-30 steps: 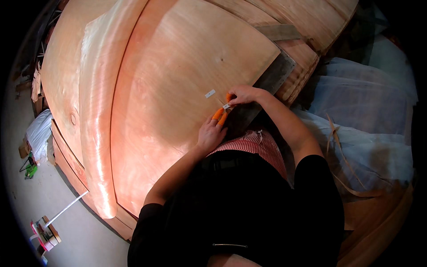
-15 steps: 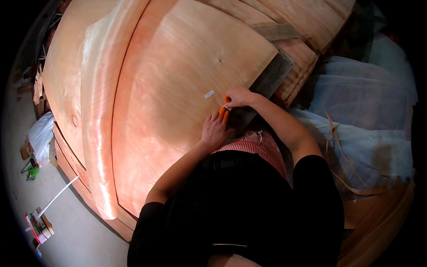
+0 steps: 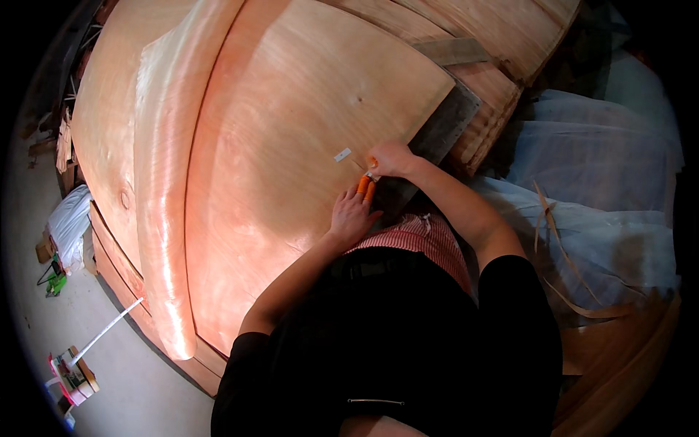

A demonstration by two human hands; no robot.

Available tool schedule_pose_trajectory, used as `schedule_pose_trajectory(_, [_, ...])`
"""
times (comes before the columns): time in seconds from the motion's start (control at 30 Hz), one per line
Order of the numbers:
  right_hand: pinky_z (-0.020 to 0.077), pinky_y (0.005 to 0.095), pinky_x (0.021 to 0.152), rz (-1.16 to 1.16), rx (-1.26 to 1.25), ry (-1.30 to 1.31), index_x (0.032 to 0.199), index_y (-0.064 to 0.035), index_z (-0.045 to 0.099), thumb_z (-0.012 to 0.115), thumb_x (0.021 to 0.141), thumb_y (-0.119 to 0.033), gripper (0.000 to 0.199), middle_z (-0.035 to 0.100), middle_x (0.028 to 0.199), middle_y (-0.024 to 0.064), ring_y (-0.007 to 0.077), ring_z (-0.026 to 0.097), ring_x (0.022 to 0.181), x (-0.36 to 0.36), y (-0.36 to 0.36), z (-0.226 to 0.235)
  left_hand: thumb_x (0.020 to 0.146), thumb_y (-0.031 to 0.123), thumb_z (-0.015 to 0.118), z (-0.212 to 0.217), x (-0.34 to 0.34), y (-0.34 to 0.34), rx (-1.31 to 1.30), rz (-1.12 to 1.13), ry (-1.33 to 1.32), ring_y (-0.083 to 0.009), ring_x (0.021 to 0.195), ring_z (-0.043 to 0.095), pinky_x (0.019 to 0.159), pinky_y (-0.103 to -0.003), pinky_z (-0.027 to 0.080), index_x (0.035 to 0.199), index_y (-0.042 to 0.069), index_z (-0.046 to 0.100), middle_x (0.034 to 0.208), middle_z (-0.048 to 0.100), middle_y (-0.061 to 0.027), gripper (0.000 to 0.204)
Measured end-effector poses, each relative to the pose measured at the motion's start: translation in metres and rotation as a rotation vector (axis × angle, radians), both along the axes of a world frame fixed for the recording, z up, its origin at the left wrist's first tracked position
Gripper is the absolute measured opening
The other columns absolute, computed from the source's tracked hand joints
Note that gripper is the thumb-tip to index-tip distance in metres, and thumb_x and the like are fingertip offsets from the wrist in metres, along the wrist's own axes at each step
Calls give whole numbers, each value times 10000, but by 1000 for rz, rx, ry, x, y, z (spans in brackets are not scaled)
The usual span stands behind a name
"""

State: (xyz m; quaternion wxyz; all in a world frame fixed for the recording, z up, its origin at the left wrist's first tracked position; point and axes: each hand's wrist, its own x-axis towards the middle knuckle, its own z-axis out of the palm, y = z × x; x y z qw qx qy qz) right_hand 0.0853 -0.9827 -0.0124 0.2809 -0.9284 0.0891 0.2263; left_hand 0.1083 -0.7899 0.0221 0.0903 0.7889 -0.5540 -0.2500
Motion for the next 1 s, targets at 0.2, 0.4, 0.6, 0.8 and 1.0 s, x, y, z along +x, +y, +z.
schedule_pose_trajectory(0.2, [459, 390, 601, -241, -88, -30, 731, -79, 596, 680, 677, -380, 318, 601, 705, 91, 289, 596, 696, -16, -18, 5, 741, 380, 617, -3, 1, 2, -69, -25, -67, -273, 1148, 423, 922, -366, 349, 1250, -19, 438, 1152, 523, -143, 671])
schedule_pose_trajectory(0.4, [472, 356, 638, -732, 51, -231, 863, -102, 620, 616, 765, -281, 204, 604, 790, 83, 261, 595, 706, -51, -28, -1, 738, 371, 622, -6, 5, -8, -181, -76, -83, -286, 1225, 360, 1016, -379, 272, 1244, -19, 442, 1274, 442, -169, 665])
schedule_pose_trajectory(0.6, [465, 282, 753, -1179, 520, -454, 1190, -15, 457, 490, 874, -74, 323, 542, 1141, 108, 167, 564, 962, -86, -37, -43, 785, 341, 592, 34, 17, -32, 240, 187, 110, -279, 1018, 530, 842, -389, 438, 1169, 35, 515, 1099, 556, -144, 497])
schedule_pose_trajectory(0.8, [268, 325, 1029, -1155, 897, -728, 1369, -44, 254, 415, 895, -19, 501, 330, 1375, 143, 237, 346, 1257, -67, -4, -22, 792, 302, 602, 23, 29, -35, -266, 224, 85, -287, 929, 562, 766, -392, 469, 1141, 47, 537, 1013, 579, -135, 437])
schedule_pose_trajectory(1.0, [288, 368, 1016, -992, 228, -846, 1364, -26, 232, 533, 809, -84, 634, 330, 1339, 225, 310, 358, 1238, -57, -10, -13, 768, 302, 628, 8, 27, -48, -189, 175, 13, -325, 961, 545, 807, -397, 459, 1161, 61, 519, 1085, 563, -132, 474])
